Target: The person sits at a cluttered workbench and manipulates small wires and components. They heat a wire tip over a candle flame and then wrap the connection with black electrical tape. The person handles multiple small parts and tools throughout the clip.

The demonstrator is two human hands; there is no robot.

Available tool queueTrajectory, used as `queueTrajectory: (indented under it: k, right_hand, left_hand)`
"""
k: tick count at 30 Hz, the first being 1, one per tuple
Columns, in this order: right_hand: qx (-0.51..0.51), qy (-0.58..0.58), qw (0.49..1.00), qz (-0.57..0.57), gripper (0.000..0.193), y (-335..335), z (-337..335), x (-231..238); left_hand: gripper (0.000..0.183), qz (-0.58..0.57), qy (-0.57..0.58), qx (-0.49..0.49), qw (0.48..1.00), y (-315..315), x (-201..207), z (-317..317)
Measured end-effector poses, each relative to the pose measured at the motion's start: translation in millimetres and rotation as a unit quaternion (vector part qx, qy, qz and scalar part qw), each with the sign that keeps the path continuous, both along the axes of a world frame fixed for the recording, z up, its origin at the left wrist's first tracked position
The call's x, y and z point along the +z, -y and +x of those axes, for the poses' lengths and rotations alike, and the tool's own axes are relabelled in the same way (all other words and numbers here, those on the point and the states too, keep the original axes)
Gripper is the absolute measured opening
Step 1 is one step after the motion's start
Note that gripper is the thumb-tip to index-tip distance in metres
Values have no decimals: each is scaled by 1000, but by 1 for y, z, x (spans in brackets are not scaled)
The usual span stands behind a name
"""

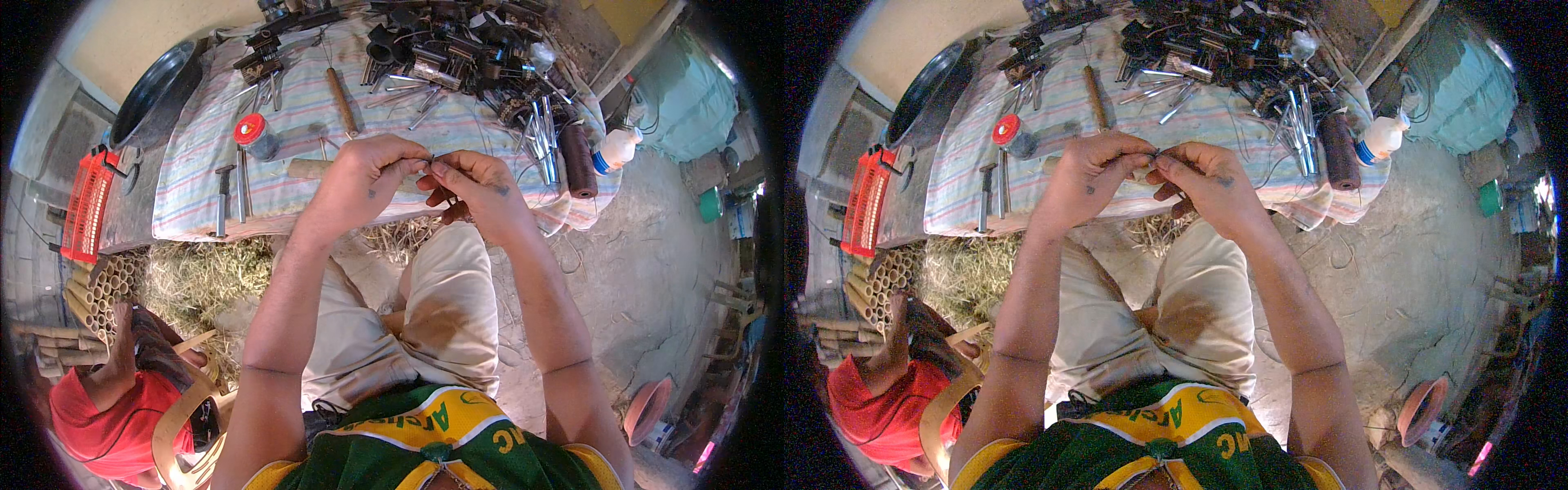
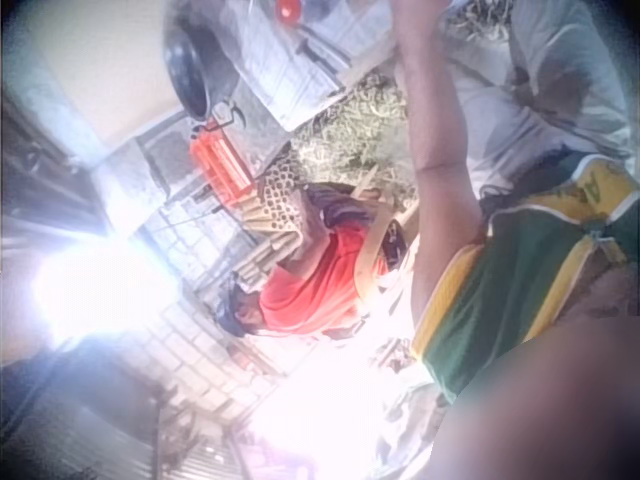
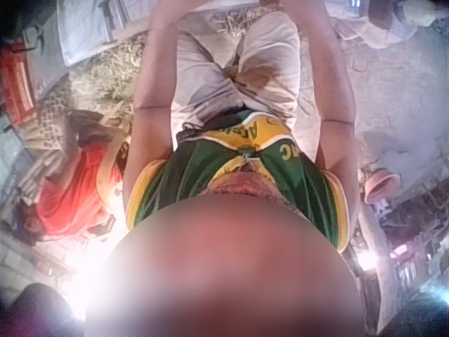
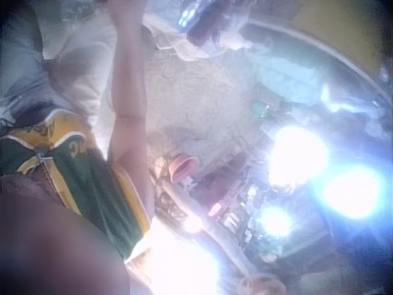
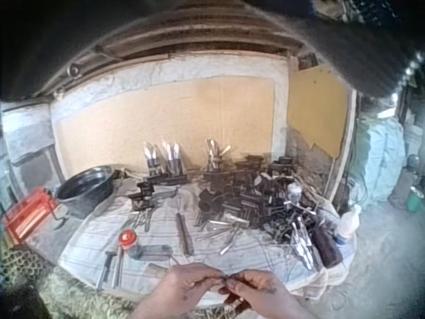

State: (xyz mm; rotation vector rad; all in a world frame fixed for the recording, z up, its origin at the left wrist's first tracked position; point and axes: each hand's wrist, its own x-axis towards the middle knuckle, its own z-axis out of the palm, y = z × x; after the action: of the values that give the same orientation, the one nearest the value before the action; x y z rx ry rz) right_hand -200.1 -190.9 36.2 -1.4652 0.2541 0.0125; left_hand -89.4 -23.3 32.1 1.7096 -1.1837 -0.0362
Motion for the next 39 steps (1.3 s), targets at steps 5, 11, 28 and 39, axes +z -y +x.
queueTrajectory:
  k: [5, 11, 28, 39]
  right_hand:
    - [6, 2, 999, -41, 25, 4, 1, -4]
    - [34, 13, 999, -21, 26, 7, -1, -11]
    - [74, -6, 997, -28, 25, 7, -5, -5]
    - [77, 16, 994, -77, 23, 8, -2, -7]
  left_hand:
    - [20, 16, -88, 11, 996, -2, -3, -3]
    - [23, -12, -220, -64, 973, -9, -4, 2]
    - [17, -28, -276, -124, 953, -6, -12, 7]
    - [21, -37, -319, -139, 937, -11, -14, 8]
